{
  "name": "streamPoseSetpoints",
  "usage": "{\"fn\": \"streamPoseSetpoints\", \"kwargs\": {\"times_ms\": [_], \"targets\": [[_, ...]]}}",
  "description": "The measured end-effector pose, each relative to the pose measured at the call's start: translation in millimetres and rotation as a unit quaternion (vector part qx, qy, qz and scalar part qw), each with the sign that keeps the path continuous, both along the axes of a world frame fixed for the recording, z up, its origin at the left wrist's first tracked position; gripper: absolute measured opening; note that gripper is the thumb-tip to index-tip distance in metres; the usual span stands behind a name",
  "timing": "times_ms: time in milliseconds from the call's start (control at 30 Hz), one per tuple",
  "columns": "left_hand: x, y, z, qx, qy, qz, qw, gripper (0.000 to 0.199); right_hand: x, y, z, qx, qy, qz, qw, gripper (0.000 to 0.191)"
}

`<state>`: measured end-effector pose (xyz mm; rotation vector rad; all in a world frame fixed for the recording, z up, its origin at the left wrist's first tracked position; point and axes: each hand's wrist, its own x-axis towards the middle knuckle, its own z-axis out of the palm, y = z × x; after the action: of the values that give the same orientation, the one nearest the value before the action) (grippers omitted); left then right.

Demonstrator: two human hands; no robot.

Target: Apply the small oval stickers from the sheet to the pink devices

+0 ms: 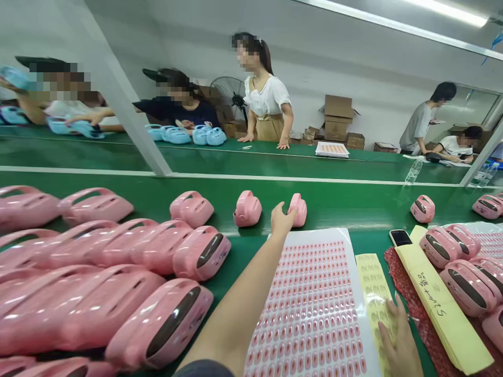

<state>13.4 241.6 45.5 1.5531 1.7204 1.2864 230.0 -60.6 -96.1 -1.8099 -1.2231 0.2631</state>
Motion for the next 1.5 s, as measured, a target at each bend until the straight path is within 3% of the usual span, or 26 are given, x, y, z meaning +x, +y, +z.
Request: {"fn": "streamPoseSetpoints", "kwargs": {"times_ms": [100, 233, 333, 467, 500, 567, 667, 733, 800, 833, 867, 900, 967, 1033, 1067, 1100, 1133, 1167, 1333, 1400, 1500], "targets": [[5, 25, -10.9, -0.016, -0.029, -0.010, 0.999, 0.031, -4, -5, 3.1, 0.041, 0.029, -0.034, 0.998, 0.061], [12, 15, -14.9, 0.026, -0.038, -0.041, 0.998, 0.032, -14, 5, 36.4, 0.059, 0.083, -0.022, 0.995, 0.059], [22, -27, -9.5, 0.086, -0.033, -0.085, 0.992, 0.011, -28, 35, 79.1, 0.060, 0.185, 0.057, 0.979, 0.067], [39, -120, -17.1, 0.167, -0.019, -0.175, 0.970, 0.005, -54, 87, 125.1, 0.105, 0.363, 0.151, 0.913, 0.084], [41, -143, -22.5, 0.230, -0.006, -0.202, 0.952, 0.007, -61, 95, 130.4, 0.121, 0.398, 0.154, 0.896, 0.087], [41, -182, -35.2, 0.307, 0.006, -0.243, 0.920, 0.019, -73, 101, 133.0, 0.138, 0.446, 0.162, 0.870, 0.090], [27, -213, -53.2, 0.278, -0.019, -0.289, 0.916, 0.028, -86, 91, 124.5, 0.137, 0.483, 0.143, 0.853, 0.085], [10, -218, -62.1, 0.221, -0.087, -0.268, 0.934, 0.037, -87, 81, 118.2, 0.129, 0.503, 0.139, 0.843, 0.085], [-7, -219, -69.6, 0.147, -0.225, -0.196, 0.943, 0.055, -85, 72, 115.5, 0.119, 0.531, 0.153, 0.825, 0.089], [-13, -220, -73.5, 0.095, -0.315, -0.170, 0.929, 0.059, -83, 69, 115.4, 0.109, 0.547, 0.166, 0.813, 0.091], [-18, -222, -77.7, 0.033, -0.411, -0.162, 0.896, 0.059, -81, 67, 115.6, 0.095, 0.560, 0.182, 0.802, 0.091], [-20, -225, -82.1, -0.033, -0.505, -0.178, 0.844, 0.053, -79, 66, 115.8, 0.077, 0.569, 0.201, 0.793, 0.090], [-17, -234, -90.8, -0.139, -0.651, -0.274, 0.694, 0.044, -74, 66, 114.6, 0.042, 0.561, 0.244, 0.790, 0.084], [-9, -242, -96.9, -0.173, -0.732, -0.371, 0.545, 0.052, -64, 71, 110.7, 0.028, 0.498, 0.248, 0.831, 0.072], [-6, -245, -98.6, -0.175, -0.750, -0.406, 0.492, 0.056, -55, 75, 108.0, 0.024, 0.442, 0.217, 0.870, 0.064], [-3, -247, -99.5, -0.179, -0.758, -0.431, 0.456, 0.059, -43, 81, 105.2, 0.023, 0.381, 0.170, 0.909, 0.056], [-2, -247, -100.0, -0.188, -0.760, -0.444, 0.436, 0.061, -29, 86, 102.3, 0.014, 0.296, 0.094, 0.950, 0.047], [-2, -246, -100.4, -0.196, -0.761, -0.448, 0.427, 0.063, -14, 92, 99.3, 0.006, 0.262, 0.049, 0.964, 0.039], [-7, -239, -108.3, -0.194, -0.798, -0.376, 0.430, 0.053, 48, 113, 81.5, -0.046, 0.182, -0.035, 0.982, 0.028], [-7, -240, -112.6, -0.205, -0.809, -0.317, 0.450, 0.045, 55, 116, 73.2, -0.065, 0.158, -0.051, 0.984, 0.028], [-5, -243, -115.9, -0.214, -0.805, -0.214, 0.510, 0.042, 54, 119, 62.9, -0.086, 0.130, -0.071, 0.985, 0.028]]}}
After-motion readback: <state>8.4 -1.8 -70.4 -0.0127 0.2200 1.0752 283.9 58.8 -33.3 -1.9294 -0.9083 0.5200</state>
